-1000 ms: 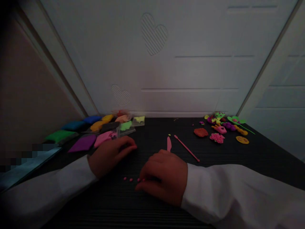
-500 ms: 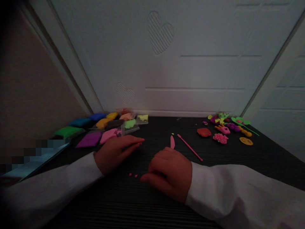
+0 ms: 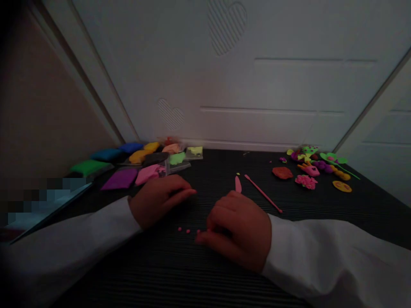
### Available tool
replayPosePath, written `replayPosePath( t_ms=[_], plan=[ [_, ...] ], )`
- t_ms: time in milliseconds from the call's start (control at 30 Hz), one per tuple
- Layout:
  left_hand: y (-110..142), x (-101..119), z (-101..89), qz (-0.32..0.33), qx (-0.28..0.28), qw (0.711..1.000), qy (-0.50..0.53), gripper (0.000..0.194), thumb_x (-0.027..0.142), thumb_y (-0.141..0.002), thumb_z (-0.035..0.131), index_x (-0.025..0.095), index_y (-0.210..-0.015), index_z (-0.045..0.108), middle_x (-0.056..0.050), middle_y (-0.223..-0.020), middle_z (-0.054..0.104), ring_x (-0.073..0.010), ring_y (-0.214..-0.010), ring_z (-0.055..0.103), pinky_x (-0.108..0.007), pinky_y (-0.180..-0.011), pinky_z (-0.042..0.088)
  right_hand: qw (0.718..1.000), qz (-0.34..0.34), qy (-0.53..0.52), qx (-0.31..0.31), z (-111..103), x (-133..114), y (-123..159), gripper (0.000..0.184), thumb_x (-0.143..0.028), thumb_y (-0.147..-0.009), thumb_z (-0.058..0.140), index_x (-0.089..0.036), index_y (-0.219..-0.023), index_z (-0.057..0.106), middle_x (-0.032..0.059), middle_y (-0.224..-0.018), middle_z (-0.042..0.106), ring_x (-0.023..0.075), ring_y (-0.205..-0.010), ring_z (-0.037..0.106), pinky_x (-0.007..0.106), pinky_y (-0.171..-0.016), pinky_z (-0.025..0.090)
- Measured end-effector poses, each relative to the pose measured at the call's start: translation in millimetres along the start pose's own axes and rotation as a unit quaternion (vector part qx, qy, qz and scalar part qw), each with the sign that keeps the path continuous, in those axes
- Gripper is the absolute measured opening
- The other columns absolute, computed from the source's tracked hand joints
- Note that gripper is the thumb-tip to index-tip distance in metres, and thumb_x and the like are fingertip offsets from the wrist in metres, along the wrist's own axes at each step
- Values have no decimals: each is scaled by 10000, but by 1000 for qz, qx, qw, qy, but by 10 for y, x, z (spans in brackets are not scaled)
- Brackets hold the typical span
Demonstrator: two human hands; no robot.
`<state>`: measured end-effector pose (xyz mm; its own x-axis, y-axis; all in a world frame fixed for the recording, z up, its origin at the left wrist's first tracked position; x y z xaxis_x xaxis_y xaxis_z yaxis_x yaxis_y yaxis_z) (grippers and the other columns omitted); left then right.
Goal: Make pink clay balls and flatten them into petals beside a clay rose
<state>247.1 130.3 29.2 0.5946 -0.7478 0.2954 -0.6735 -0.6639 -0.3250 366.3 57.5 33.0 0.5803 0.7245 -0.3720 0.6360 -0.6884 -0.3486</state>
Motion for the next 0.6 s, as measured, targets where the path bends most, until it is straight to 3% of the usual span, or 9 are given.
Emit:
replayPosePath(
  t_ms=[200,300,500,600],
  plan=[
    [3,-6,21,21,2,1000,-10,180,321,-755,496,168,-801,580,8,-739,582,-109,-713,506,-212,-650,369,1000,2,8,14,20,20,6,76,-203,-759,516,-159,-819,535,9,-710,541,114,-691,464,265,-657,333],
    [2,4,28,39,-3,999,-20,169,281,-773,475,169,-837,585,2,-795,606,-112,-762,516,-216,-690,373,1000,-13,9,14,12,4,5,126,-177,-782,475,-166,-892,537,17,-744,559,120,-722,471,267,-676,340],
    [-10,0,30,29,9,999,-32,166,318,-735,521,168,-755,590,6,-692,589,-109,-661,520,-210,-590,372,1000,-12,16,7,-1,-5,2,148,-292,-764,504,-154,-716,529,21,-662,546,132,-654,462,285,-630,346],
    [-7,4,37,35,13,999,-30,183,339,-727,526,167,-744,584,9,-673,580,-105,-640,515,-207,-573,369,999,-26,22,19,-5,-18,5,114,-241,-768,488,-151,-808,545,28,-687,559,134,-663,473,290,-635,360]
  ],
)
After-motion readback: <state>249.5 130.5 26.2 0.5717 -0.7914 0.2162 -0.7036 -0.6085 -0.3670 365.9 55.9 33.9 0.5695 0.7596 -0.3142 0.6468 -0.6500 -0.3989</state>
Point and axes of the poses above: each hand's wrist, its own y-axis away from the middle knuckle, its own z-axis out of the palm, x = y × z, the point moved 6 cm from there along -y, towards the middle knuckle
